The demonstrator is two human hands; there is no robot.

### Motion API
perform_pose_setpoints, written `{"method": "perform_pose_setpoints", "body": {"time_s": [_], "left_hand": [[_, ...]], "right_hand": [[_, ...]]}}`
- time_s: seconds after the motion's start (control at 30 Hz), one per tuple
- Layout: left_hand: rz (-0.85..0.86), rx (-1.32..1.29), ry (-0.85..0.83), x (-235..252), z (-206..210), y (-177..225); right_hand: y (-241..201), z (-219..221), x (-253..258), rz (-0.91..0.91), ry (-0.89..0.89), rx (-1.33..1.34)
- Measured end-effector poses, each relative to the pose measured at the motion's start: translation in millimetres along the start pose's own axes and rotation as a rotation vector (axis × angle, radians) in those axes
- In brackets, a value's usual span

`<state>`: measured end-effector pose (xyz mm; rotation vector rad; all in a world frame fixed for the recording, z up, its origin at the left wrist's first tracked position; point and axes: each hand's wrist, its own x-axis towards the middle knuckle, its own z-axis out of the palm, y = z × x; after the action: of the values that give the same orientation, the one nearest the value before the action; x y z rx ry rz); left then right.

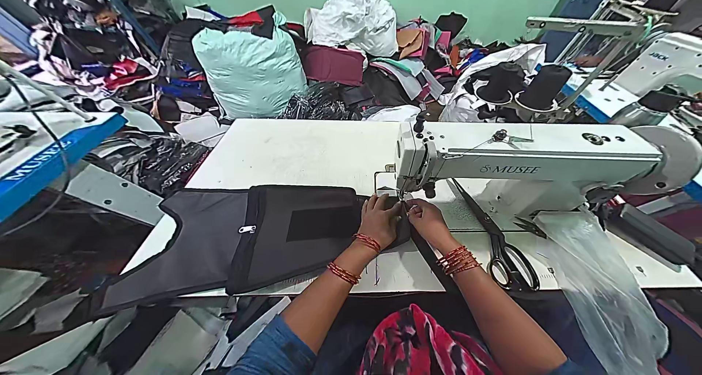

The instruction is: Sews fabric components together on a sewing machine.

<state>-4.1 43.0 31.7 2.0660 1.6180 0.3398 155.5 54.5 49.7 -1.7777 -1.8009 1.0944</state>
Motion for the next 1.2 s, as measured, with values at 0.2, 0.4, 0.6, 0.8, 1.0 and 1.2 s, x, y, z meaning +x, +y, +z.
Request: {"method": "perform_pose_setpoints", "body": {"time_s": [0.2,0.4,0.6,0.8,1.0,1.2], "left_hand": [[-0.005,0.008,0.045,-5,9,11],[0.021,0.068,-0.037,-8,4,15],[0.022,0.095,-0.098,-8,1,17],[0.020,0.015,-0.068,-11,2,15],[0.074,-0.052,0.016,-14,8,8],[0.086,-0.034,-0.035,-14,4,10]], "right_hand": [[3,-2,4,0.002,-0.043,0.018],[0,-2,-3,-0.058,-0.052,-0.064],[-15,-4,-6,-0.057,-0.136,-0.258],[-9,-8,-8,-0.071,-0.106,-0.183],[12,1,-13,-0.045,-0.008,0.055],[5,-1,-22,-0.061,-0.036,-0.059]]}}
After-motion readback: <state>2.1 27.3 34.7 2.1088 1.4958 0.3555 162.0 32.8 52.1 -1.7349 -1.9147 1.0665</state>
